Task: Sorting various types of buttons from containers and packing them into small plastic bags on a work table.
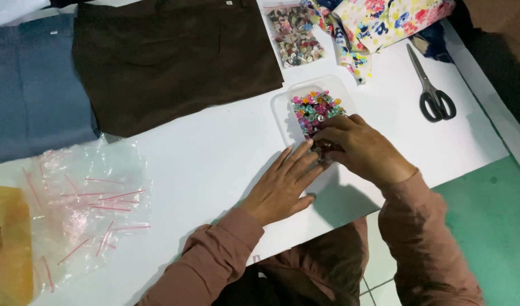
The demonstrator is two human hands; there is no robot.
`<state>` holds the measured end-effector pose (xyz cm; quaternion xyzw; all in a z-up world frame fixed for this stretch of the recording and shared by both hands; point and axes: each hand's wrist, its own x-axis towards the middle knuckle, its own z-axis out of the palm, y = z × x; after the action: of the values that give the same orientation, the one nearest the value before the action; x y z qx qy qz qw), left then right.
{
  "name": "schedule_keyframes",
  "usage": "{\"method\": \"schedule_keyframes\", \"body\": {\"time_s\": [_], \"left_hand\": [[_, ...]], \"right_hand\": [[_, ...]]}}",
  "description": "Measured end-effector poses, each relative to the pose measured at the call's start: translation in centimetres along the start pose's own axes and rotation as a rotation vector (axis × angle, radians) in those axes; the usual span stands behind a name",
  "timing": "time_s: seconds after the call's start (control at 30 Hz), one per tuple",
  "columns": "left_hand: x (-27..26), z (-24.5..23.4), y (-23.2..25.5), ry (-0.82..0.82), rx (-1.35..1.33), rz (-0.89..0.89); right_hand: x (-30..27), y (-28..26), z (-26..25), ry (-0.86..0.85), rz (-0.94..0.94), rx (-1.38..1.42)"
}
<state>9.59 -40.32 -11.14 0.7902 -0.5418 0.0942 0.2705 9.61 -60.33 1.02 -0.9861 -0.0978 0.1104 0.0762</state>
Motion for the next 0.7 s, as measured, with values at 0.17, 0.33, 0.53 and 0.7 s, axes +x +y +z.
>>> {"method": "schedule_keyframes", "body": {"time_s": [0.17, 0.33, 0.53, 0.7], "left_hand": [[0.0, -0.6, 0.2, -0.021, 0.016, -0.012], [-0.1, -0.4, 0.1, -0.030, 0.015, -0.020], [0.0, -0.5, 0.1, -0.009, 0.000, -0.011], [0.0, -0.6, 0.2, -0.006, 0.024, -0.014]], "right_hand": [[3.6, 1.8, 2.6, 0.092, -0.050, 0.021], [5.0, 2.3, 0.4, 0.074, -0.059, 0.064], [6.3, 2.5, 0.4, 0.249, -0.017, -0.024], [6.4, 3.8, 3.4, 0.227, -0.066, -0.021]]}}
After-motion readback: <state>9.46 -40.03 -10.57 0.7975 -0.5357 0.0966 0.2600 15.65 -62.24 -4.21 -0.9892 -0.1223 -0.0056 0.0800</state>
